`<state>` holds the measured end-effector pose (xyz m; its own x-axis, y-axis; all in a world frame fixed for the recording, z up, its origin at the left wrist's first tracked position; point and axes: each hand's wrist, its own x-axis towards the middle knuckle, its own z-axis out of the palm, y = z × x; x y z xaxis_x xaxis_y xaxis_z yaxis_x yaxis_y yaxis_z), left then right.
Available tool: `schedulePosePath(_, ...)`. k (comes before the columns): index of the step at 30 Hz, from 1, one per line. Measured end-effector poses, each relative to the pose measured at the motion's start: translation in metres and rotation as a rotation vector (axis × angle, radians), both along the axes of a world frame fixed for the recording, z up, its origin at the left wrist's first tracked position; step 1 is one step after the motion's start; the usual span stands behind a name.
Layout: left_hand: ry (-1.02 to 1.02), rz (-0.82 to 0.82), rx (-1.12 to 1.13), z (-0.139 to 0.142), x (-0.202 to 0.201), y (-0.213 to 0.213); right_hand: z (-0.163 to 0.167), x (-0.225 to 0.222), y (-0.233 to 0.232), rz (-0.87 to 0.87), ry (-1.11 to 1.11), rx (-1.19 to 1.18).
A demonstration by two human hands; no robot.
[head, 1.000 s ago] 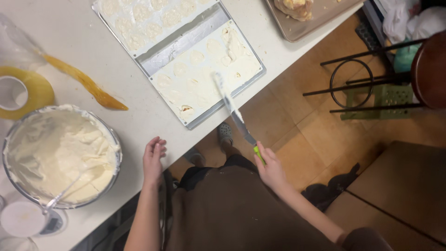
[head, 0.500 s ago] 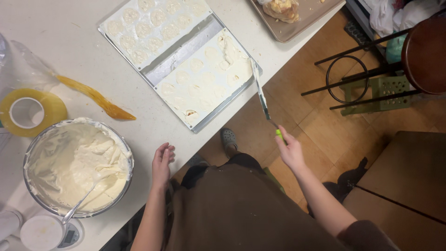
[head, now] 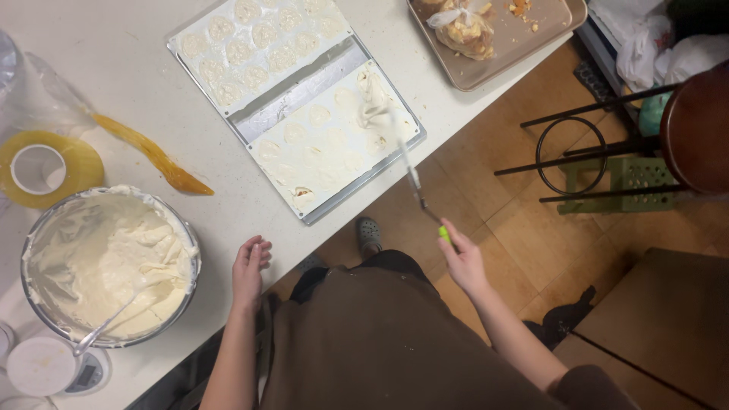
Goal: The person uses a spatula to scoop cream filling from a large mixing bowl and spread it over trays of baked pastry shells, filling the mold cavities. They repeatedly transfer cream from the bowl and smooth it across the molds, working through the trays one at a time.
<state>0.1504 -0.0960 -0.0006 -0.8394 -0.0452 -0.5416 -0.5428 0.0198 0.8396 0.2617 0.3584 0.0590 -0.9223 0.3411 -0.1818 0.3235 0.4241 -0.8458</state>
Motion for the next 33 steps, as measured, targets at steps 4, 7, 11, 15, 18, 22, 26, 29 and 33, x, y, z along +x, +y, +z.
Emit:
schedulePosePath(4,0.01,0.054,-0.002,0.0,0.001,0.005,-0.001,-0.024,0.035,0.014,0.029,0.095)
schedulePosePath(7,0.006,0.07,-0.039,0.001,0.0,0.008,0.008,-0.04,0.052,0.12,0.042,0.244)
schedulePosePath(11,0.004,0.128,-0.067,0.004,0.0,0.014,0.023,-0.042,0.069,0.216,0.007,0.403)
schedulePosePath(15,0.012,0.174,-0.084,0.007,0.002,0.019,0.039,-0.026,0.088,0.295,-0.028,0.478)
schedulePosePath(18,0.019,0.214,-0.075,0.007,0.003,0.022,0.058,-0.011,0.105,0.343,-0.111,0.623)
schedulePosePath(22,0.028,0.25,-0.07,0.004,0.004,0.024,0.094,-0.002,0.136,0.367,-0.204,0.711)
schedulePosePath(26,0.061,0.28,-0.043,0.0,0.005,0.026,0.115,-0.009,0.151,0.379,-0.129,0.701)
schedulePosePath(29,0.069,0.296,-0.059,0.0,0.006,0.029,0.107,-0.034,0.146,0.459,-0.073,0.726)
schedulePosePath(33,0.067,0.299,-0.111,0.004,0.007,0.032,0.099,-0.054,0.141,0.53,-0.165,0.783)
